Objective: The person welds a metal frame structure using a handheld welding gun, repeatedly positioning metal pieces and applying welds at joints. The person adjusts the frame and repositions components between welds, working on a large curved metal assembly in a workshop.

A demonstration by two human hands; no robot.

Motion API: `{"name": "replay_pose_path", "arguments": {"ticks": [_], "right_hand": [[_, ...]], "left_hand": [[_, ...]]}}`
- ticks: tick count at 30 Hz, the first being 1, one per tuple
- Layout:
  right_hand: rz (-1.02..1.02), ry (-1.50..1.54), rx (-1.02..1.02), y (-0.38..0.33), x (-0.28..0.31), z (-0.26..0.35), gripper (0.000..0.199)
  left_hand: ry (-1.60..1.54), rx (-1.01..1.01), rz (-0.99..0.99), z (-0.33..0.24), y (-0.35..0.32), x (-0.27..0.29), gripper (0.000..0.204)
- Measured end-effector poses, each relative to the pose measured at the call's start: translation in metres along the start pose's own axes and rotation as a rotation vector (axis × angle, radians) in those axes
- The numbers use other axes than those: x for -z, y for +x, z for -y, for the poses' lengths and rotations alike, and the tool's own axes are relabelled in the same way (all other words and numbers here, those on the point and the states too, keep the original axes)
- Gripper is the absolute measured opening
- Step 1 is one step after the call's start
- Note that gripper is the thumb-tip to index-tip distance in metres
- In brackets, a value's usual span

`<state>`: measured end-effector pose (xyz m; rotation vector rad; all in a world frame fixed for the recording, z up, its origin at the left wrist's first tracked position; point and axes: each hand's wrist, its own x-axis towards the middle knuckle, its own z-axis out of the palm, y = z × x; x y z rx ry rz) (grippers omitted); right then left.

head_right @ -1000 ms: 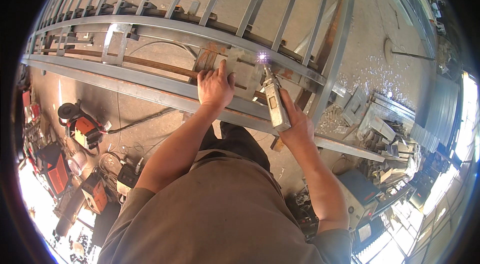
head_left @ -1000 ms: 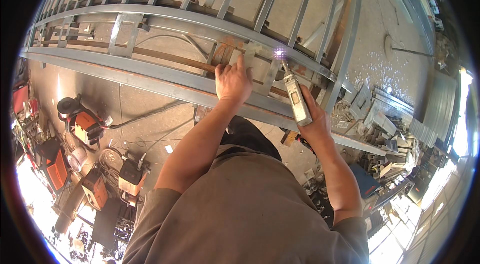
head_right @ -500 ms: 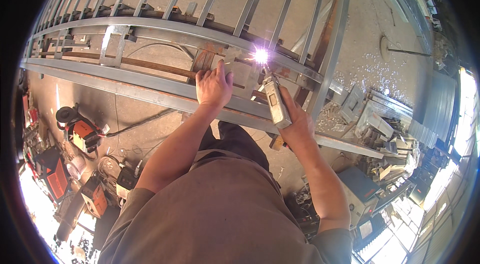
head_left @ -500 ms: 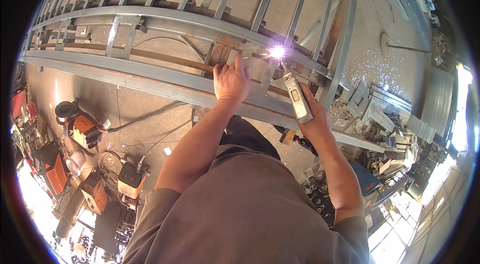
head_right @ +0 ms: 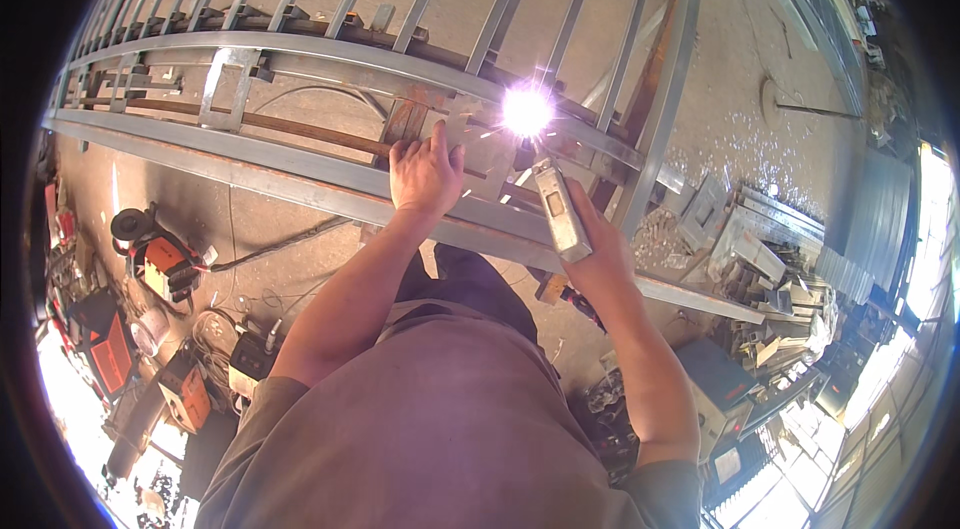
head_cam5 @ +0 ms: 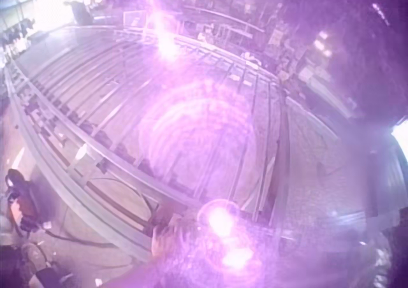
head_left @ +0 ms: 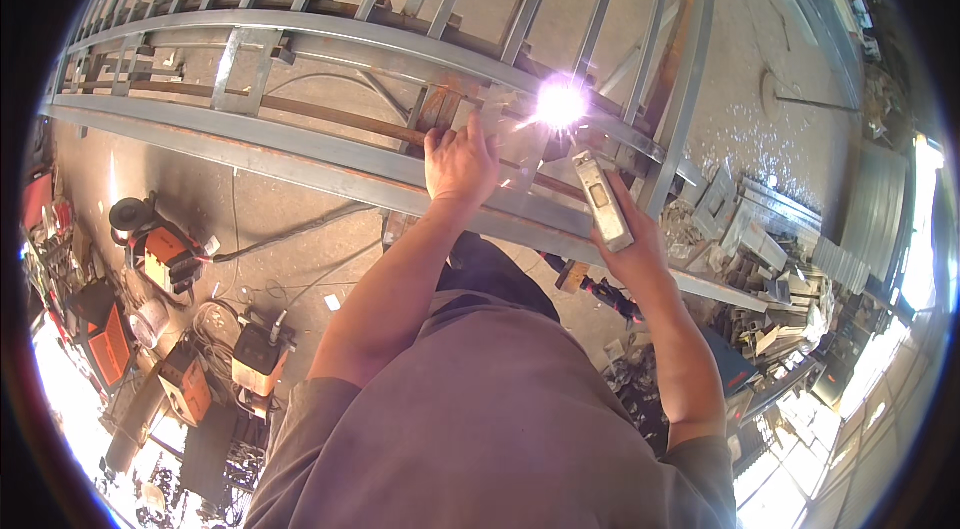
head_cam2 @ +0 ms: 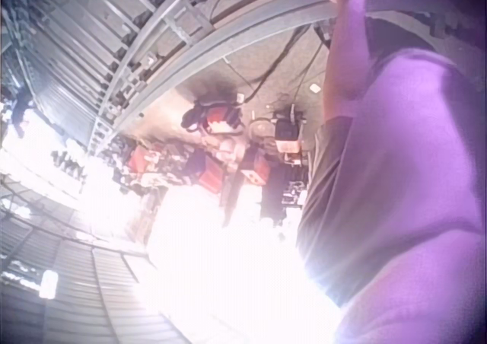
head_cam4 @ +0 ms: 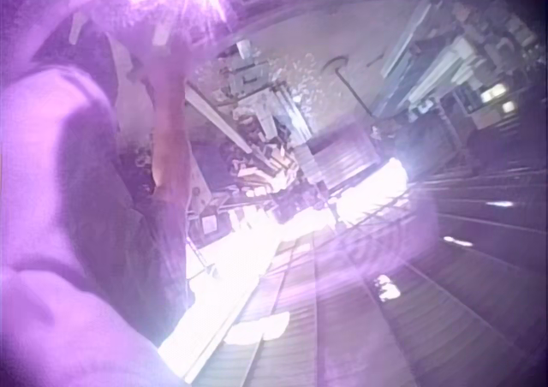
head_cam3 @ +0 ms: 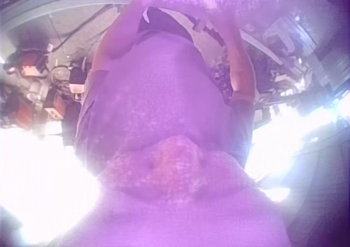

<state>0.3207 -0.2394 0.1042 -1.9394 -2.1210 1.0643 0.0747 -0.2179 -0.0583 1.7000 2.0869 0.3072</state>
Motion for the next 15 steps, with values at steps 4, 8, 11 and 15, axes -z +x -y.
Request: {"name": "replay_pose_path", "arguments": {"ticks": [4,8,11,15], "right_hand": [[0.038,0.185,-0.032,-0.017,0.026,0.001,0.078],[0.212,0.220,-0.162,-0.020,0.074,0.003,0.071],[0.336,0.231,-0.035,0.007,0.101,-0.003,0.051],[0.715,0.139,-0.046,0.072,0.092,-0.018,0.066]], "left_hand": [[-0.063,0.001,-0.032,0.000,-0.001,0.000,0.061],[-0.056,-0.117,-0.314,0.023,-0.016,0.018,0.060],[0.103,0.055,-0.491,0.058,-0.029,0.038,0.059],[0.113,0.226,-0.629,0.083,-0.025,0.033,0.049]]}}
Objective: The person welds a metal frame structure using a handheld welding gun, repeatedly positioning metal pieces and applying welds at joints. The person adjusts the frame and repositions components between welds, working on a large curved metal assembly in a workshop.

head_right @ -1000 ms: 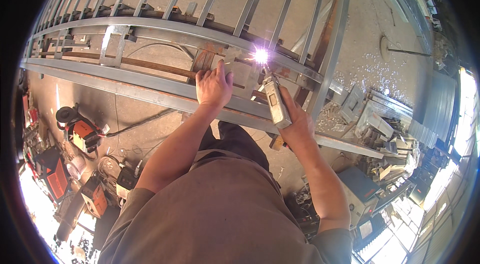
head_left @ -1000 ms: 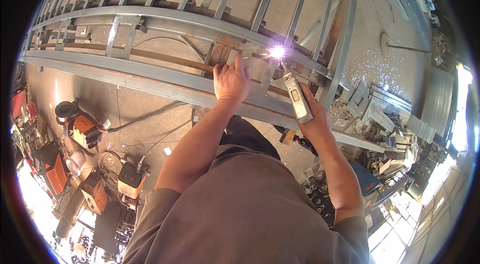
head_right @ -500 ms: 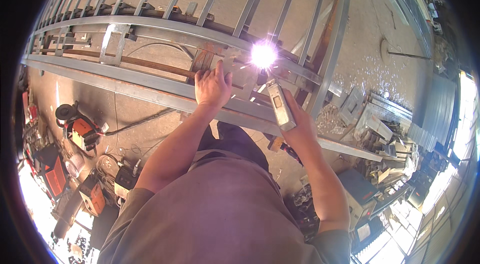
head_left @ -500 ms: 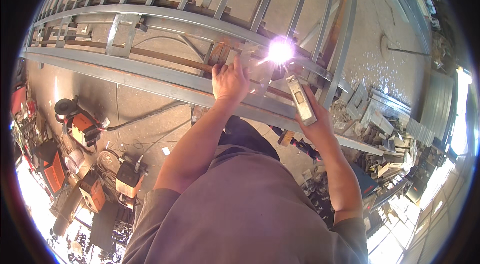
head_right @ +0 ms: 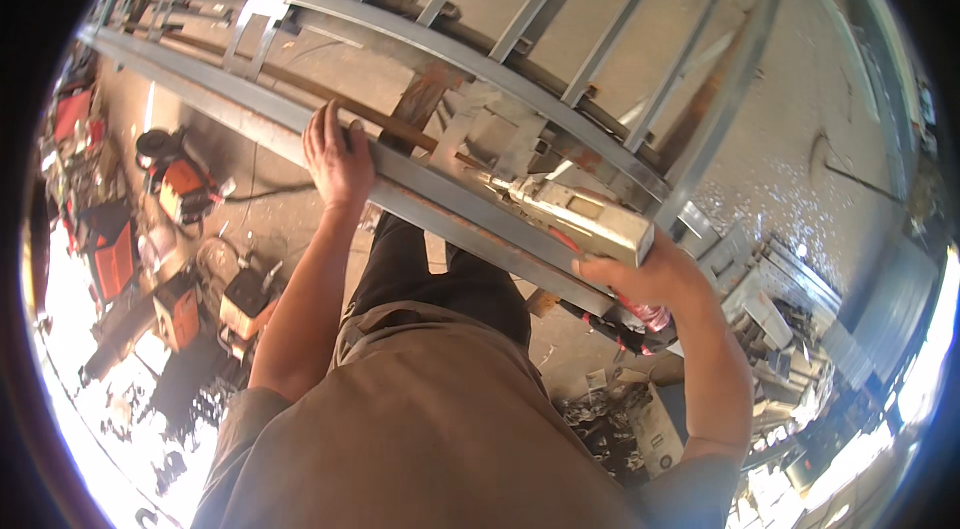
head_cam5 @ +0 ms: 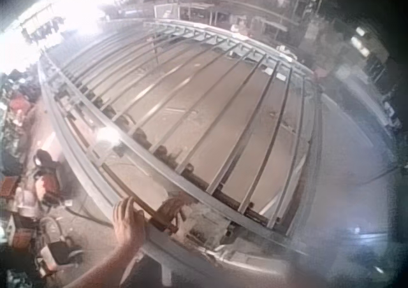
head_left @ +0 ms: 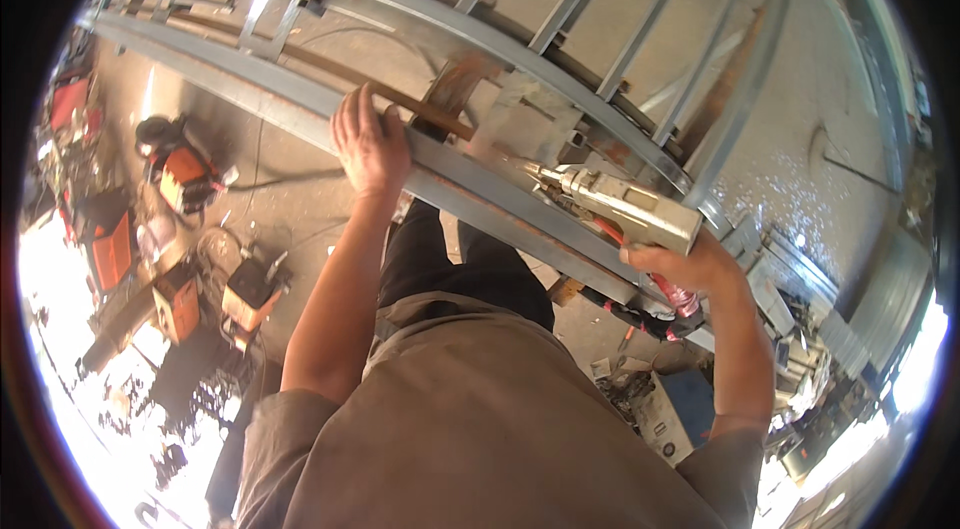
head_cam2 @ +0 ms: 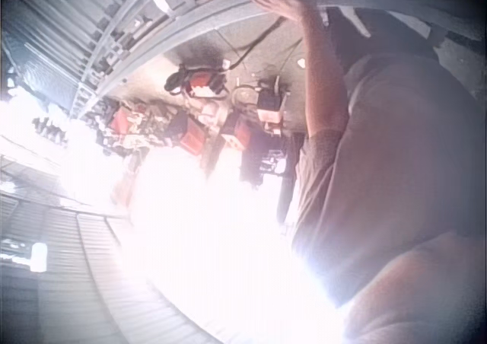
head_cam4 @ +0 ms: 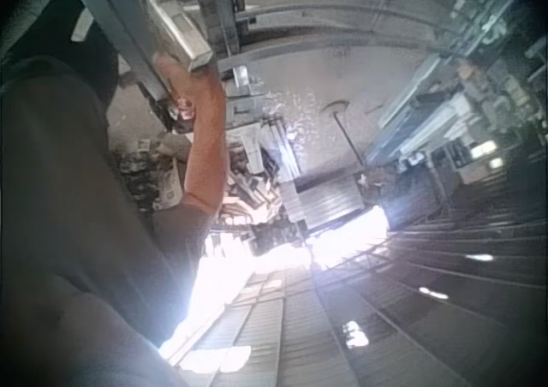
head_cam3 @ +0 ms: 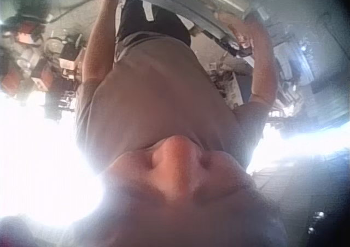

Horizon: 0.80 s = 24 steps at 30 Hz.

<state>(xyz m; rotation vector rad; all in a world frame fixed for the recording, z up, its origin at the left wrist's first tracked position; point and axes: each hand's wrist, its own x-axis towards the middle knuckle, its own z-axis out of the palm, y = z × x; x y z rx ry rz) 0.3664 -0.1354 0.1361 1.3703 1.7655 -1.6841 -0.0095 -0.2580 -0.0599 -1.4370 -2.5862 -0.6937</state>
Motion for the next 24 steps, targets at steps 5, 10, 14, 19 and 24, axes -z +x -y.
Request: {"name": "replay_pose_path", "arguments": {"ticks": [5,10,14,19,24], "right_hand": [[0.234,0.348,-0.050,0.068,0.009,-0.008,0.046],[0.315,0.428,0.006,0.096,0.011,-0.010,0.042],[0.328,0.444,-0.006,0.108,0.008,-0.014,0.041],[0.308,0.393,-0.072,0.111,0.003,-0.019,0.036],[0.335,0.382,-0.055,0.109,0.003,-0.018,0.036]], "left_hand": [[-0.024,0.029,-0.042,0.001,-0.003,-0.011,0.045],[-0.038,0.032,-0.035,0.003,-0.003,-0.007,0.040],[-0.050,0.020,-0.049,0.002,-0.003,-0.007,0.039],[-0.038,0.028,-0.044,0.001,-0.002,-0.005,0.039],[-0.044,0.030,-0.024,0.001,-0.001,-0.004,0.040]]}}
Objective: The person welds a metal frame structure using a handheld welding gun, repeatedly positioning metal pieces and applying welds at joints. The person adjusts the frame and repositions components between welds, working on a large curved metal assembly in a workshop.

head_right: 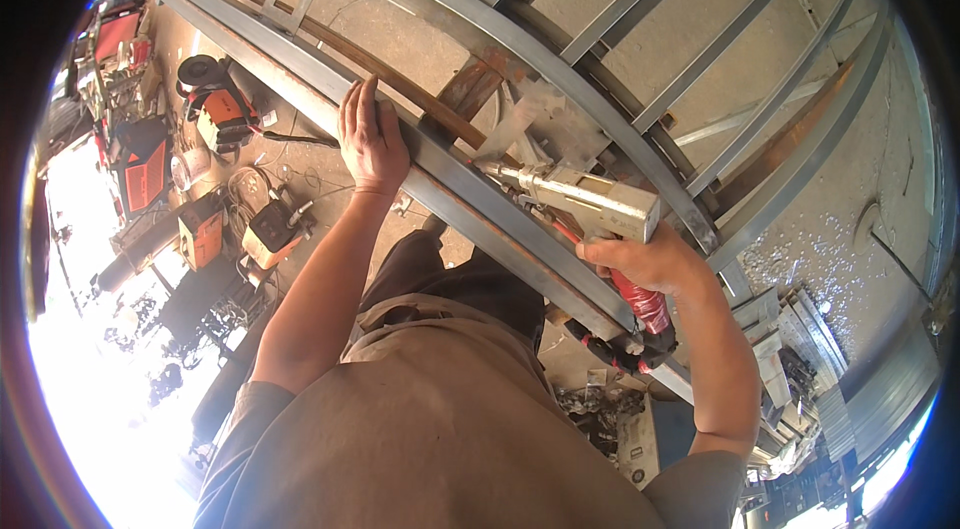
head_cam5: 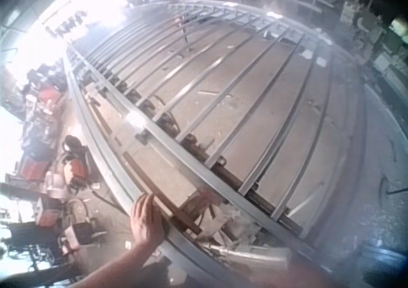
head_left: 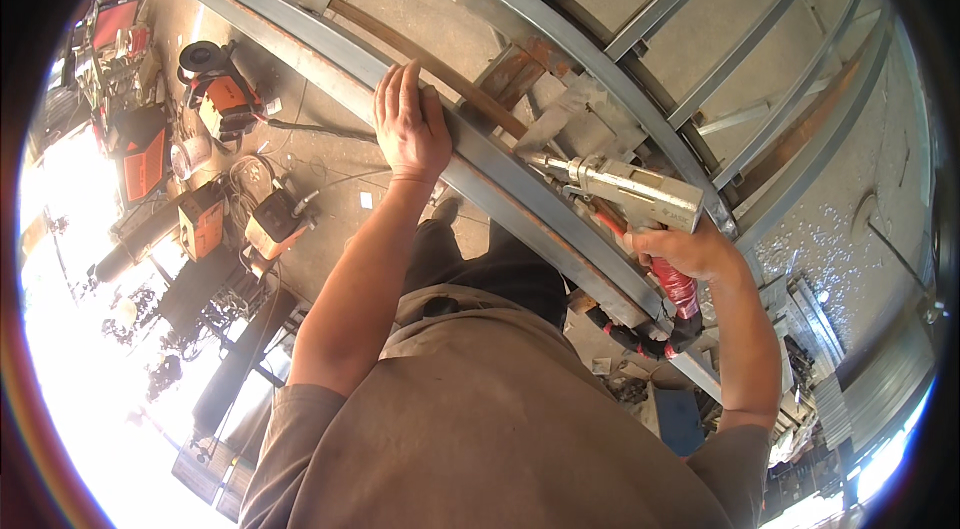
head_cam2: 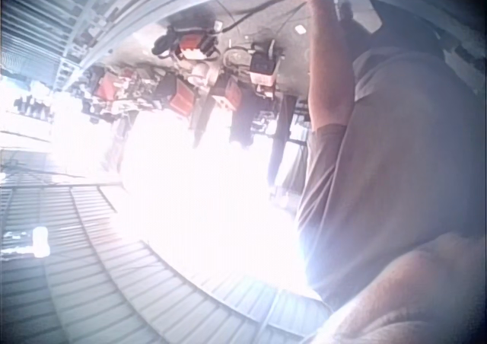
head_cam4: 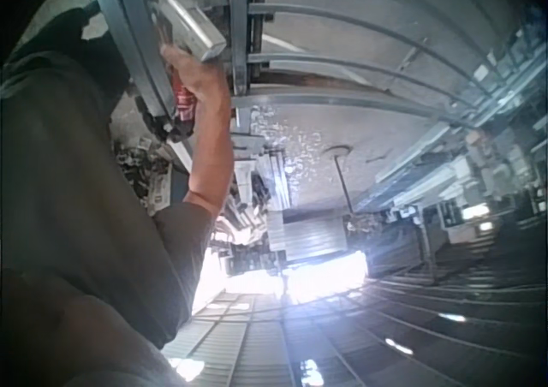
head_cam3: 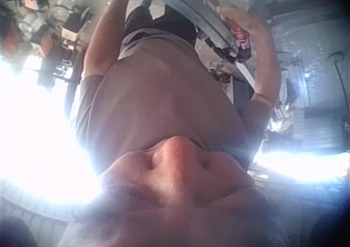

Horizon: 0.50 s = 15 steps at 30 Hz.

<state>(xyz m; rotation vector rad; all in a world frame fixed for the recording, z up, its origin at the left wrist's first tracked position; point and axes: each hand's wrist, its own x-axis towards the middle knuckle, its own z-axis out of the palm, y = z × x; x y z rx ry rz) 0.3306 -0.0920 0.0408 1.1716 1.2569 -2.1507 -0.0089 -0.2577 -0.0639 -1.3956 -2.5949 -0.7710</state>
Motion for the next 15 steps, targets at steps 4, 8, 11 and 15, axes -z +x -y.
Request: {"name": "replay_pose_path", "arguments": {"ticks": [4,8,11,15], "right_hand": [[-0.003,-0.001,0.006,0.0002,-0.0009,0.0020,0.037],[-0.005,-0.030,0.011,-0.0004,-0.0015,0.0039,0.038],[-0.002,-0.071,0.007,-0.0007,-0.0013,0.0051,0.040],[0.003,-0.087,-0.007,-0.0017,-0.0011,0.0064,0.042]], "left_hand": [[-0.019,0.007,-0.025,0.0004,0.0002,-0.0012,0.040],[-0.033,0.030,-0.029,0.0007,-0.0007,-0.0025,0.041],[-0.028,0.032,-0.027,0.0010,-0.0007,-0.0026,0.041],[-0.008,0.015,0.009,0.0012,-0.0011,0.0000,0.043]]}}
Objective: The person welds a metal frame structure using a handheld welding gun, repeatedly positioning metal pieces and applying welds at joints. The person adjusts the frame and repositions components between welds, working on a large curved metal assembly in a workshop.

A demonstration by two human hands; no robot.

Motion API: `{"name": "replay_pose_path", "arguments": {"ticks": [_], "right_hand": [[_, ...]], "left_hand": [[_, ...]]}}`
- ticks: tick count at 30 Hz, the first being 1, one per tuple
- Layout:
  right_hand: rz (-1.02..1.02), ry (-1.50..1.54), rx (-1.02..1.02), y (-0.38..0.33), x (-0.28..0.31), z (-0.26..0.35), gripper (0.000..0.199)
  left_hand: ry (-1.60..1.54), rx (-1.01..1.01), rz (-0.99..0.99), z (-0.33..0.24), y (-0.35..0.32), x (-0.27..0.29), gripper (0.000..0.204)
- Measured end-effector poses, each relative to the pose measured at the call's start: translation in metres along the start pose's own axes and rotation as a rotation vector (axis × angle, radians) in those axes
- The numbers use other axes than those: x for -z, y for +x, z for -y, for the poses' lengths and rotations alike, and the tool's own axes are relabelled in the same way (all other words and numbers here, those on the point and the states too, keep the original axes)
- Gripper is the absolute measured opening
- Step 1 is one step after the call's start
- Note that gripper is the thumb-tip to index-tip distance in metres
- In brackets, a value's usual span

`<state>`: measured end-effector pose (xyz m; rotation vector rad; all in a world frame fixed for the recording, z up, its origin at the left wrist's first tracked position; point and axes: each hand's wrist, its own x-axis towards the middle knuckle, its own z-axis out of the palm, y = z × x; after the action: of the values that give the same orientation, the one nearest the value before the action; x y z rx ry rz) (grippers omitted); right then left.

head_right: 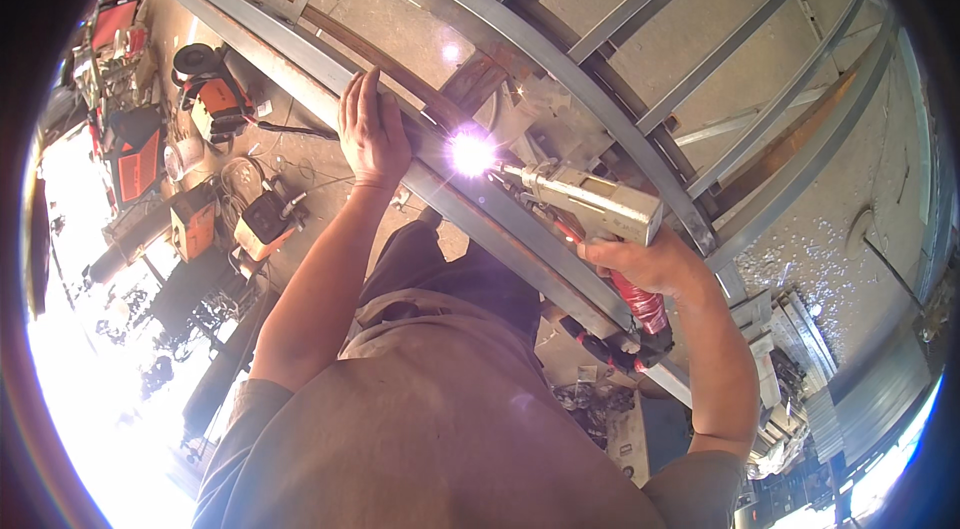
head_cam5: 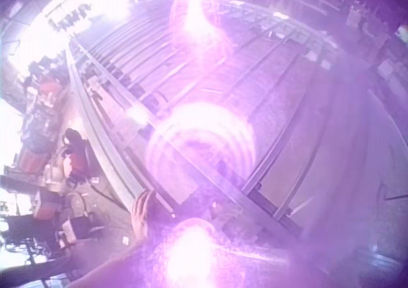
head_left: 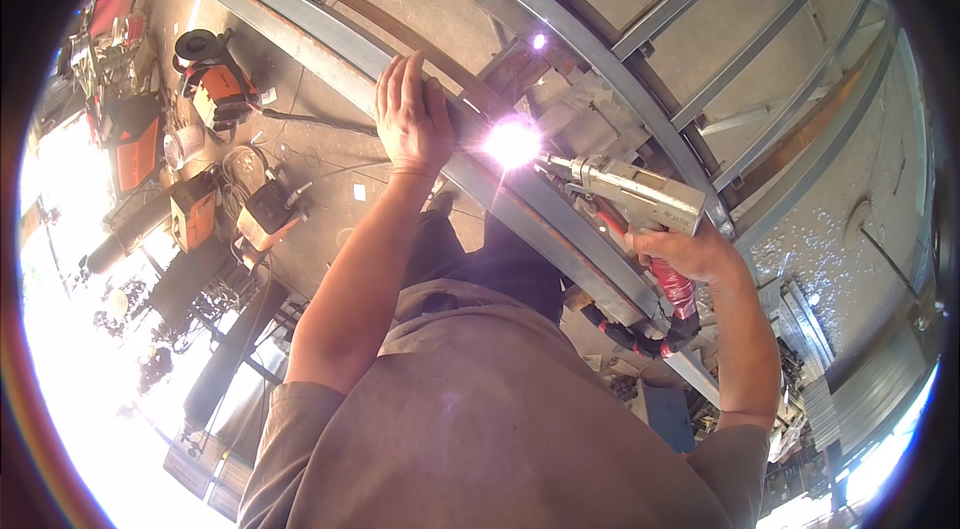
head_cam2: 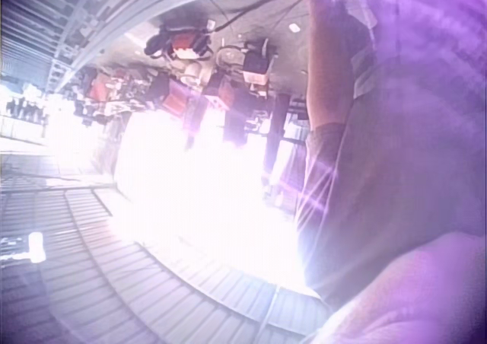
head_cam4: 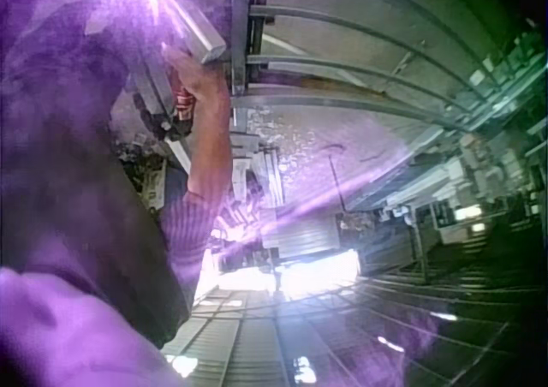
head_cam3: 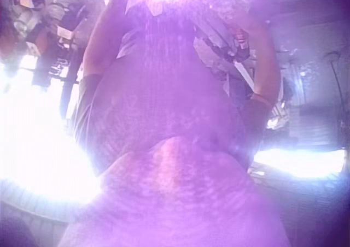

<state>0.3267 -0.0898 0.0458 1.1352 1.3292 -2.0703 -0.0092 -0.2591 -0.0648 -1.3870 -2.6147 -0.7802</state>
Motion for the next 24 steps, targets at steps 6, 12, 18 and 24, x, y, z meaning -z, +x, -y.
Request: {"name": "replay_pose_path", "arguments": {"ticks": [6,12,18,24], "right_hand": [[0.002,0.004,-0.006,-0.002,-0.001,0.001,0.042],[0.017,0.042,-0.006,-0.005,0.001,-0.002,0.045],[-0.004,0.021,-0.026,-0.005,0.003,-0.009,0.045],[-0.037,0.134,-0.029,-0.035,0.017,-0.018,0.034]], "left_hand": [[-0.013,-0.001,-0.022,0.000,0.001,0.000,0.044],[-0.003,0.016,0.002,-0.002,0.000,0.002,0.043],[0.004,0.018,-0.012,-0.003,0.002,0.002,0.042],[-0.005,0.001,-0.038,-0.002,0.001,0.002,0.039]]}}
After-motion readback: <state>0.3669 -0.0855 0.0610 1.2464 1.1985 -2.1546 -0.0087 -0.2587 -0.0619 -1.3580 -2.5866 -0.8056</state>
